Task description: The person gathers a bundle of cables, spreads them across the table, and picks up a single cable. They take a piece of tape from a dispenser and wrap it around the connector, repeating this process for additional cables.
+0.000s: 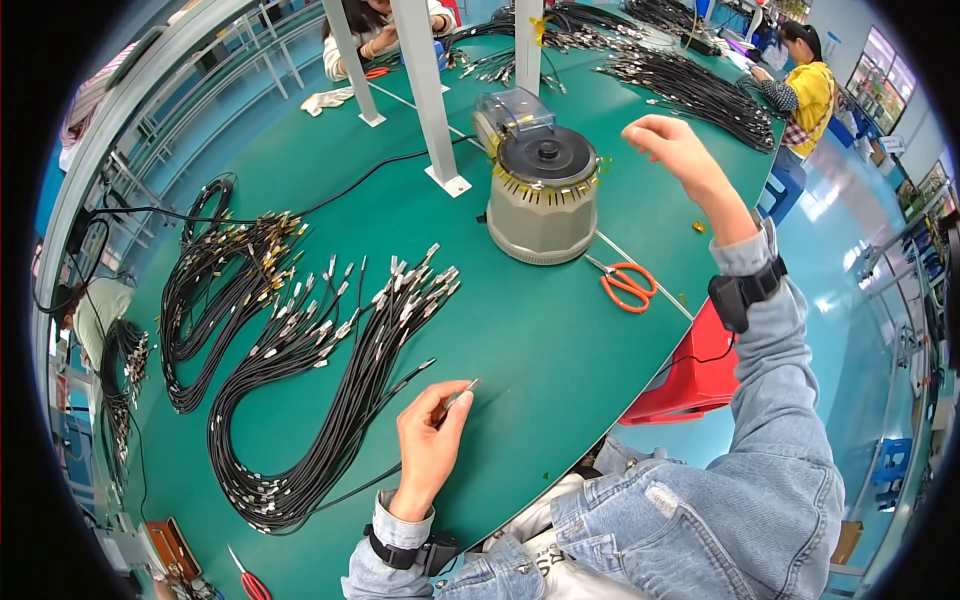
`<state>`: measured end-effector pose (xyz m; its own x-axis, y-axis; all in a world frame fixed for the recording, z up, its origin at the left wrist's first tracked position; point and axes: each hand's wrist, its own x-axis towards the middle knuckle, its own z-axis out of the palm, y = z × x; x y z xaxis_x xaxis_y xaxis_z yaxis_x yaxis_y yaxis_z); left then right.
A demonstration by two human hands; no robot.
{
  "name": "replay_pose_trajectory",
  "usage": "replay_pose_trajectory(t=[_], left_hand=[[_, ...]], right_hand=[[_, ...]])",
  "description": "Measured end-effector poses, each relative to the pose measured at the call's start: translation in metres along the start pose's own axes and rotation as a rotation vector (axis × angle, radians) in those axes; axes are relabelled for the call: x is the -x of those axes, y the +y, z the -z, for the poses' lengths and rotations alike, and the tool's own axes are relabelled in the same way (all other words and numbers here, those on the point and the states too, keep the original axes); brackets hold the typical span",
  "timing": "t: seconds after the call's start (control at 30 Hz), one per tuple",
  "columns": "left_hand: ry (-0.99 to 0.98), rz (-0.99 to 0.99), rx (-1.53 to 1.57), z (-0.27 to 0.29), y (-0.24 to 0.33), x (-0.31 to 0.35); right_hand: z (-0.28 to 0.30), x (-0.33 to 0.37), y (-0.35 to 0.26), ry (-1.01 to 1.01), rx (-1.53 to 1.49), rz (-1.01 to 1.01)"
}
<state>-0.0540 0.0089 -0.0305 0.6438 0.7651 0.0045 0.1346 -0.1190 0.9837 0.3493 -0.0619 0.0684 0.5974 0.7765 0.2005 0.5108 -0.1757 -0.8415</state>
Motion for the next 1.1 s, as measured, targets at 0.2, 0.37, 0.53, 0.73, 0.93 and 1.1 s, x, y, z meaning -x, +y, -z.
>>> replay_pose_trajectory(t=[0.2, 0.37, 0.53, 0.73, 0.93, 1.1], left_hand=[[0.039, -0.057, -0.042, 0.003, -0.005, 0.002], [0.059, -0.043, -0.031, 0.0, -0.006, 0.001], [0.068, 0.012, 0.069, 0.002, -0.003, 0.001], [0.052, 0.268, 0.31, 0.011, 0.008, 0.0], [0.063, 0.348, 0.533, 0.014, 0.006, 0.002], [0.094, 0.344, 0.598, 0.016, 0.01, 0.008]], right_hand=[[-0.023, -0.011, 0.003, -0.177, 0.0, -0.224], [-0.023, -0.014, 0.01, -0.206, -0.049, -0.246], [-0.026, -0.013, 0.009, -0.173, -0.094, -0.235], [-0.05, 0.027, -0.025, -0.026, -0.469, -0.076], [-0.162, 0.134, -0.05, -0.316, -0.849, -0.118], [-0.218, 0.172, -0.062, -0.437, -0.924, -0.138]])
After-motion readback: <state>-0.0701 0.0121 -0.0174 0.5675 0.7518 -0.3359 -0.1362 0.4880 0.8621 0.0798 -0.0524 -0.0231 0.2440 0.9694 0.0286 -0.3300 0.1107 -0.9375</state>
